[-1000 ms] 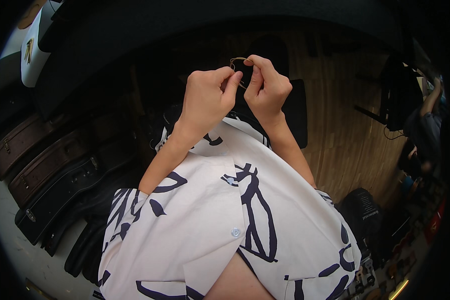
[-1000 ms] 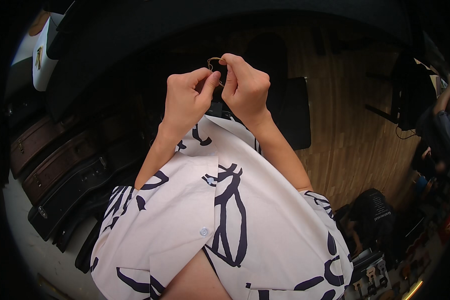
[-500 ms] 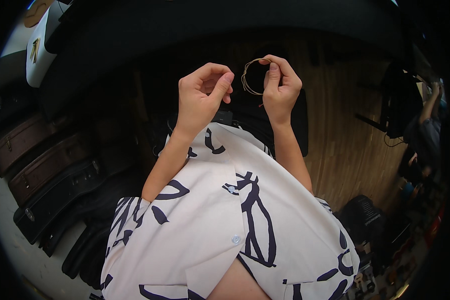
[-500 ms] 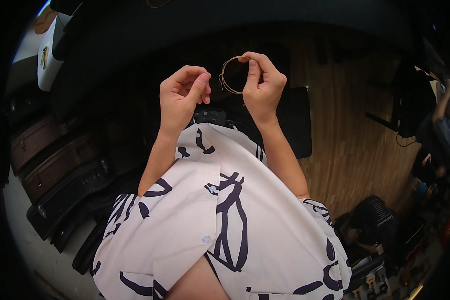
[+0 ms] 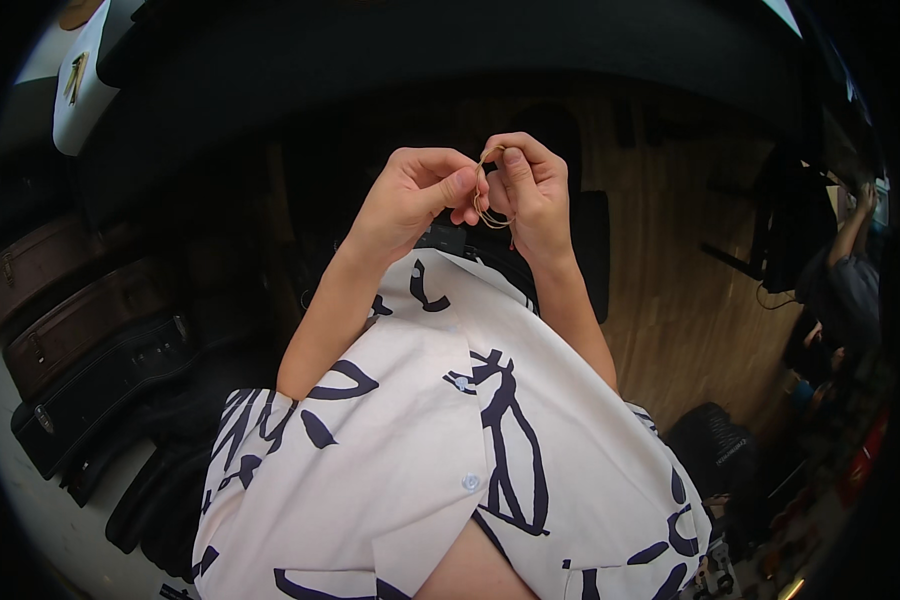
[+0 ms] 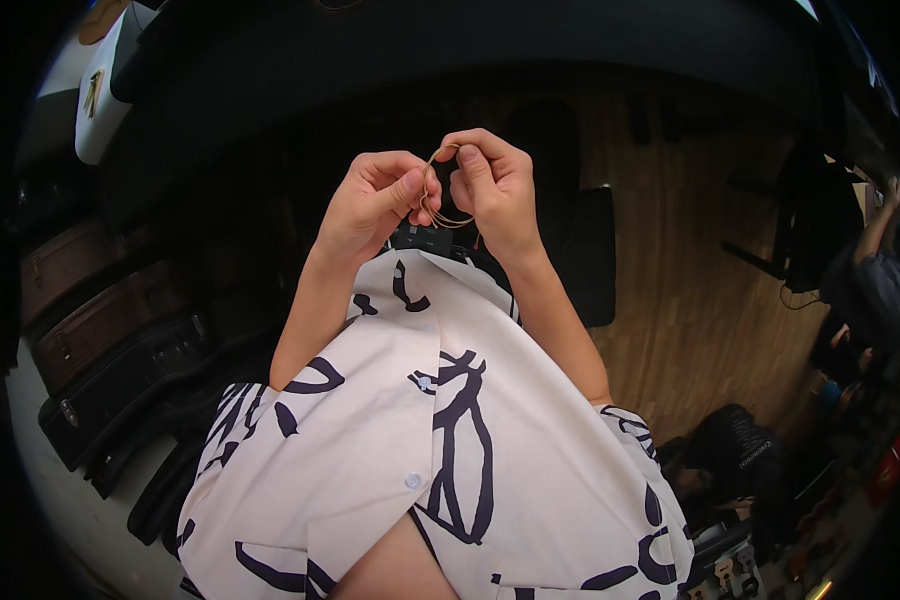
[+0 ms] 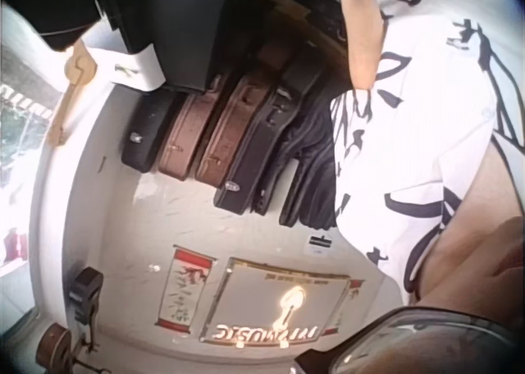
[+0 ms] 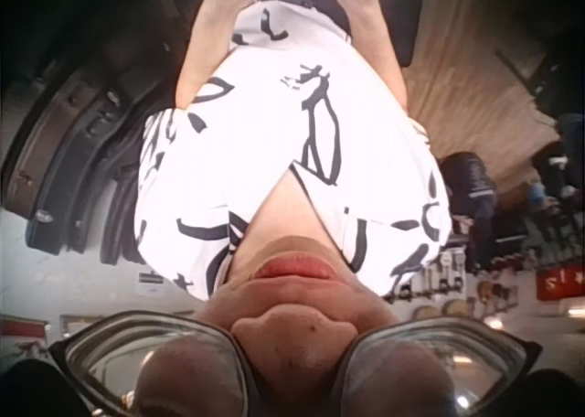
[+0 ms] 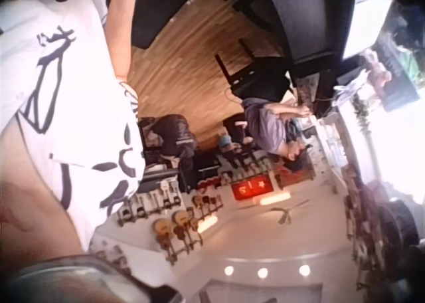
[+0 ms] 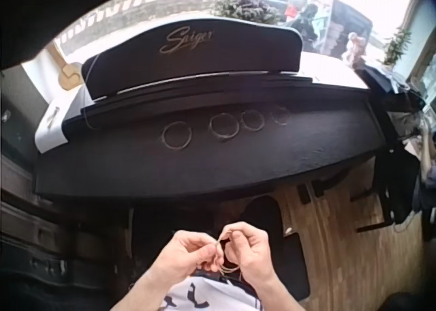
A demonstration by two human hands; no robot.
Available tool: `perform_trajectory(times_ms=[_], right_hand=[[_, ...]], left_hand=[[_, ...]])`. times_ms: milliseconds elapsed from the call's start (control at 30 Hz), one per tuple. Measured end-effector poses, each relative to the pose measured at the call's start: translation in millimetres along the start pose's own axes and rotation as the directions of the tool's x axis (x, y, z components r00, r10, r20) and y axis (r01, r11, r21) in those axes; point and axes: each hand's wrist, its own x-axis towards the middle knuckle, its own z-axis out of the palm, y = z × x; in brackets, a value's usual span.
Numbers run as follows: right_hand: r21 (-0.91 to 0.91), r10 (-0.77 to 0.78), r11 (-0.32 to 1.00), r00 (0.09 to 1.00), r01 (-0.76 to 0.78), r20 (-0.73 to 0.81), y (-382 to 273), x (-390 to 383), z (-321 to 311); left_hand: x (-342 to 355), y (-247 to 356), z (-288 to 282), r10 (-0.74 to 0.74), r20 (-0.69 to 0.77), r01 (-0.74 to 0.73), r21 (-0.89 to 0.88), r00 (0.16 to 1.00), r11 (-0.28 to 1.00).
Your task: The person manipulates thin metal wire by hand, bending and twisting it into circular shapes. They repeatedly pick up wire segments, form loops, and place them on a black surface, occasionally adjusting the shape of the wire circles.
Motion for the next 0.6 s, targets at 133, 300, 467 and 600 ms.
perform_trajectory(times_ms=[133, 300, 467, 600], right_hand=[[0.223, 0.129, 0.966, 0.991, -0.132, 0.029, 3, -4, 8], [0.312, 0.135, 0.942, 0.991, -0.124, -0.011, 5, -5, 14], [0.258, 0.101, 0.964, 0.989, -0.069, -0.112, 5, -4, 18], [0.062, 0.075, 0.996, 0.995, -0.071, -0.065, 1, -2, -1]], left_hand=[[3, -15, 11, 0.022, 0.024, -0.015, -0.270, 0.999, 0.963], [5, -23, 21, 0.147, -0.105, -0.164, -0.185, 0.984, 0.969], [3, -25, 22, 0.276, -0.285, -0.211, 0.238, 0.918, 0.948], [3, -12, 18, 0.359, -0.351, -0.205, 0.406, 0.865, 0.890]])
